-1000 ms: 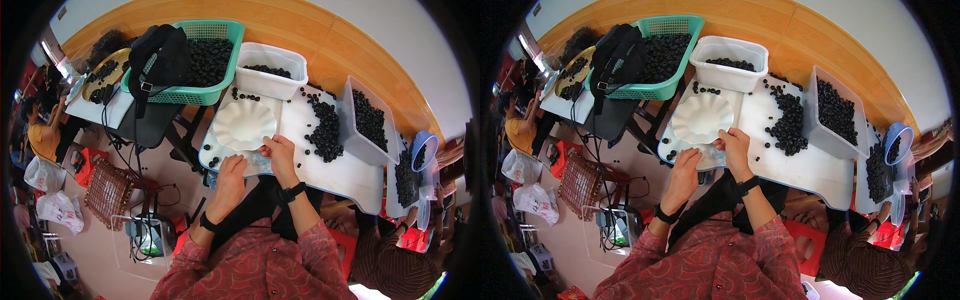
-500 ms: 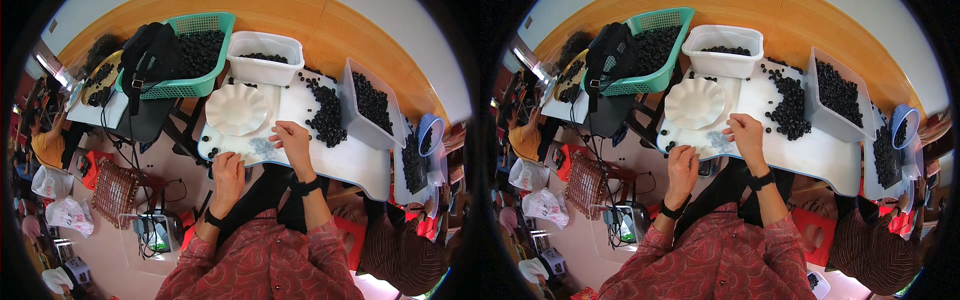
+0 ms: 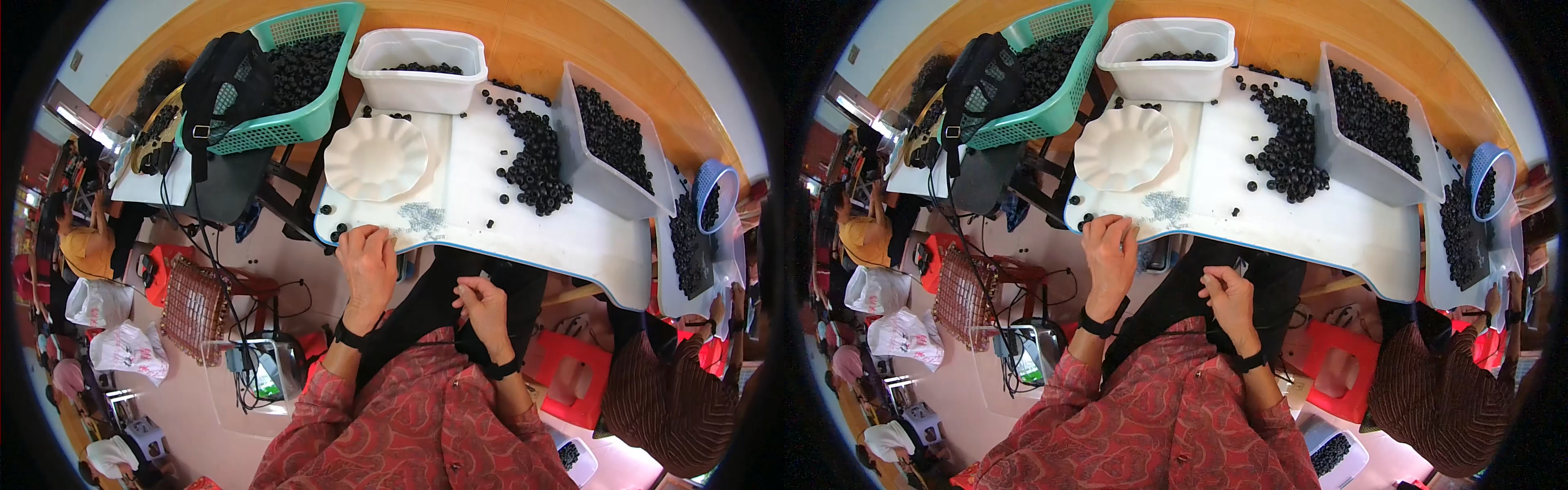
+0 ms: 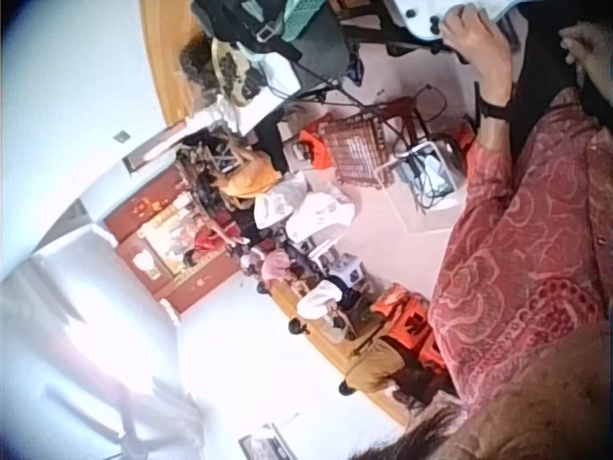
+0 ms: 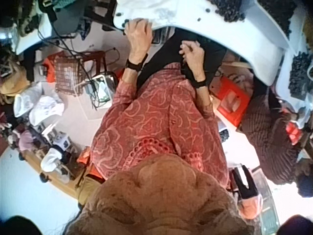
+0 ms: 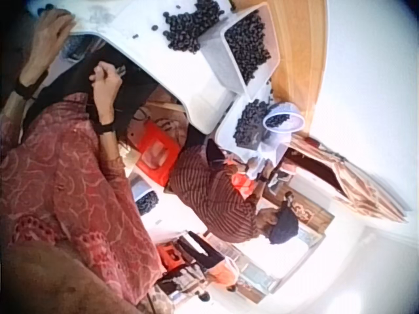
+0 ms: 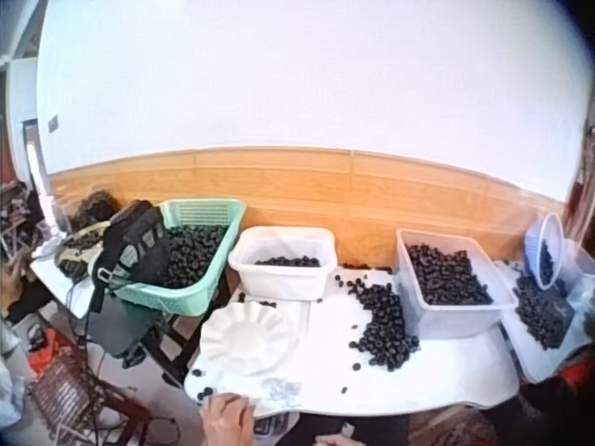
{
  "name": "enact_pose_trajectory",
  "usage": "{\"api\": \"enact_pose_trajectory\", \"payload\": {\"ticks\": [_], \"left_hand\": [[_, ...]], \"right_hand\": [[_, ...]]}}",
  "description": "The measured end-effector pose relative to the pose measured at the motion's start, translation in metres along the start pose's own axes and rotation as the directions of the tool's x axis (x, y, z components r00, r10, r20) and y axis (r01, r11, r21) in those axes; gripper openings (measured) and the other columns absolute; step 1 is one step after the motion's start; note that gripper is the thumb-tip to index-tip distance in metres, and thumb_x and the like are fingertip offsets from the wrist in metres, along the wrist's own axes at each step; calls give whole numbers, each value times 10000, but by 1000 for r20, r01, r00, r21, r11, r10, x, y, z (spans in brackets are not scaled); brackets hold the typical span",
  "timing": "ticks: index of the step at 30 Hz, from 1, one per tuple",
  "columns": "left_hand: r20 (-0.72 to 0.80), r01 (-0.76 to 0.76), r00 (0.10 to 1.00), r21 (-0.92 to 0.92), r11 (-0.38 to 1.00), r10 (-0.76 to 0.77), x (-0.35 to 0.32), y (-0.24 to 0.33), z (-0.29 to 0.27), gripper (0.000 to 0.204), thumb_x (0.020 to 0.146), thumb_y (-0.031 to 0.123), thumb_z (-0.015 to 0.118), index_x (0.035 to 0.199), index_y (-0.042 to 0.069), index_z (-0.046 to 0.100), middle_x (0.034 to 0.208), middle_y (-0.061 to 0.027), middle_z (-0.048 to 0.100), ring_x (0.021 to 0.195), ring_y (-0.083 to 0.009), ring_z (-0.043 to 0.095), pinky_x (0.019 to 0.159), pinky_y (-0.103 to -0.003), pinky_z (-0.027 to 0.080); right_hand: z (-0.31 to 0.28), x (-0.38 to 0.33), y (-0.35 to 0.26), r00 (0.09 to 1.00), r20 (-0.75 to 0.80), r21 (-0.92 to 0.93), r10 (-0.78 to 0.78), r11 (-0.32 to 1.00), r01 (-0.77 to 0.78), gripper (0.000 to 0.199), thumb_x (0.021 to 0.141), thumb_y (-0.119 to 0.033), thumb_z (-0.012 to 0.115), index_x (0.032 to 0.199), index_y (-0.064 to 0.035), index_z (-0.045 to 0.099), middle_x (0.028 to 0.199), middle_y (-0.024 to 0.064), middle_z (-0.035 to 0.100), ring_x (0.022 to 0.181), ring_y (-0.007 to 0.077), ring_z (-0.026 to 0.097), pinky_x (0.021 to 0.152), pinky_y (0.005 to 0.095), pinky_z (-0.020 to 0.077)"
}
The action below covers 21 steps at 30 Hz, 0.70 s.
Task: Sorting and inspecting small black parts at a manufacturing workstation.
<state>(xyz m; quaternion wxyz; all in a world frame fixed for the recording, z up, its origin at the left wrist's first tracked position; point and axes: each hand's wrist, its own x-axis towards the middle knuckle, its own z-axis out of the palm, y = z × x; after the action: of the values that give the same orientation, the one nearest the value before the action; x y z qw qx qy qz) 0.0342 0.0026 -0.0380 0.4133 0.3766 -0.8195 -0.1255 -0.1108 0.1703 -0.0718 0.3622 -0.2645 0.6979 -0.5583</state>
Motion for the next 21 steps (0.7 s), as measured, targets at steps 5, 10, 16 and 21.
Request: {"api": "enact_pose_trajectory", "payload": {"ticks": [5,10,16,21], "left_hand": [[6,-13,1000,12,1000,13,4,0,5,234,791,11,661,1023,39,679,979,-94,575,943,-307,516,826,-430,386],[111,-9,994,124,992,-5,20,3,10,264,805,11,632,1059,52,692,957,-93,555,920,-304,507,806,-436,374],[136,-27,991,111,993,12,24,-2,19,225,811,23,635,1023,62,703,963,-101,558,927,-306,509,807,-445,368],[99,-12,995,15,1000,11,21,-5,18,175,817,36,644,981,59,702,967,-108,572,934,-315,521,808,-446,374]], "right_hand": [[4,-7,13,999,32,-44,-15,999,17,160,905,-54,619,1041,5,679,833,72,703,675,112,683,517,229,515],[12,-13,24,994,106,-76,-8,997,16,160,900,-44,621,1031,35,667,836,104,696,666,138,686,555,257,527],[17,-17,33,987,158,-132,-31,990,52,172,898,-70,638,1039,23,669,804,89,698,667,126,682,533,246,516],[16,-15,27,983,181,-144,16,989,10,171,898,-51,618,1033,47,657,900,150,695,685,181,699,602,286,539]]}}
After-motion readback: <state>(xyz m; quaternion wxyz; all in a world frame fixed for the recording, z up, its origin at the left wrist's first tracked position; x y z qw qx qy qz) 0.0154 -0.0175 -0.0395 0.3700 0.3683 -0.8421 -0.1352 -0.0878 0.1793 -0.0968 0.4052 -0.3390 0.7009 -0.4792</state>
